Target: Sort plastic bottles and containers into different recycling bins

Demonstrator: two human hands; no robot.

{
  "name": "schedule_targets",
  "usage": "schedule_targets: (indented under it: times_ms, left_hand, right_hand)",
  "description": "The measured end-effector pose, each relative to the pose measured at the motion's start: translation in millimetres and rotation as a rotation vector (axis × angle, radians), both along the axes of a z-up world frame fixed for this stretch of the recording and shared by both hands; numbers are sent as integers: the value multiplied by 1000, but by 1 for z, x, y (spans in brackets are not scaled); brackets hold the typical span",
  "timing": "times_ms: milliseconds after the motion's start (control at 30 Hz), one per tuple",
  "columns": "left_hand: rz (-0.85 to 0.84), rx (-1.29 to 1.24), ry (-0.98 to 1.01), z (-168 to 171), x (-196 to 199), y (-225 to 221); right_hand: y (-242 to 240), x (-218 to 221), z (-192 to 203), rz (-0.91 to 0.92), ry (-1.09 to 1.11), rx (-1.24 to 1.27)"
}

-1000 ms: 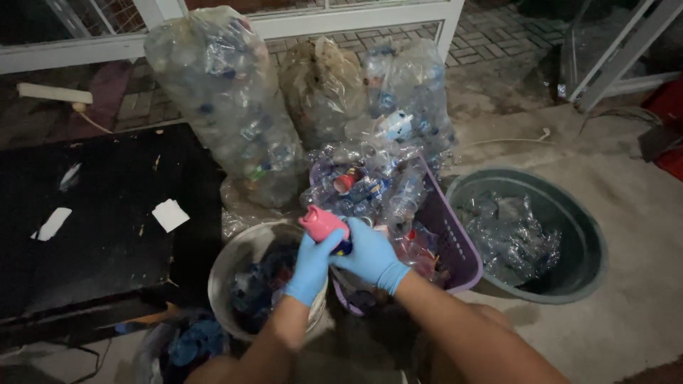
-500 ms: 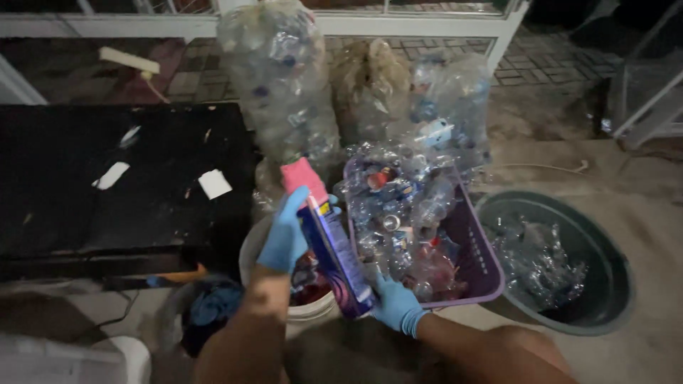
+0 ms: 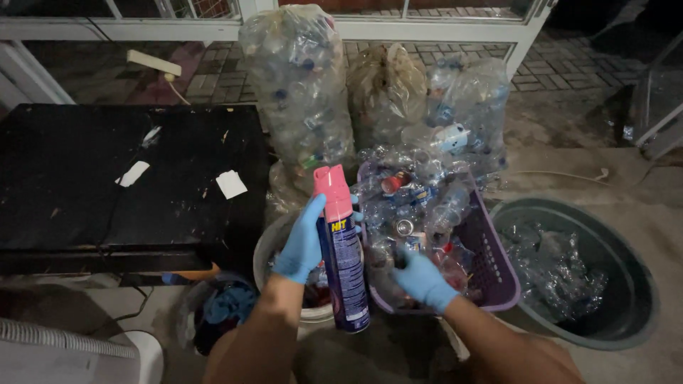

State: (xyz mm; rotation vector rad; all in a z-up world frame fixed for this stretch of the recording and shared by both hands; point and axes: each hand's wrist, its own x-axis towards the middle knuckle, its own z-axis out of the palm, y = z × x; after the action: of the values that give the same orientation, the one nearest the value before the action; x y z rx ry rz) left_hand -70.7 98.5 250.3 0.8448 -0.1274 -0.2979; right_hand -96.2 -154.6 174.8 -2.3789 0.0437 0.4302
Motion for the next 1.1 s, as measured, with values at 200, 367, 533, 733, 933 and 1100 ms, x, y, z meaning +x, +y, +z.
schedule_targets:
  times_ms: [200, 367, 533, 733, 933, 1100]
  left_hand:
    - [87, 94, -223, -35, 14, -8]
    - [44, 128, -247, -14, 1, -28]
    - [101, 417, -272, 17, -10, -28]
    - [138, 672, -299, 30, -13, -27]
    - [138, 634, -389, 22, -12, -26]
    - [-3, 510, -418, 12, -12, -23]
  right_hand:
    - [8, -58, 88, 211, -541, 430]
    - [12, -70, 118, 220, -590, 254]
    - [4, -72, 125, 255, -601, 129]
    - [-4, -75, 129, 246, -494, -18]
    - [-12, -73, 131, 293, -643, -99]
    - [-26, -71, 138, 416, -595, -75]
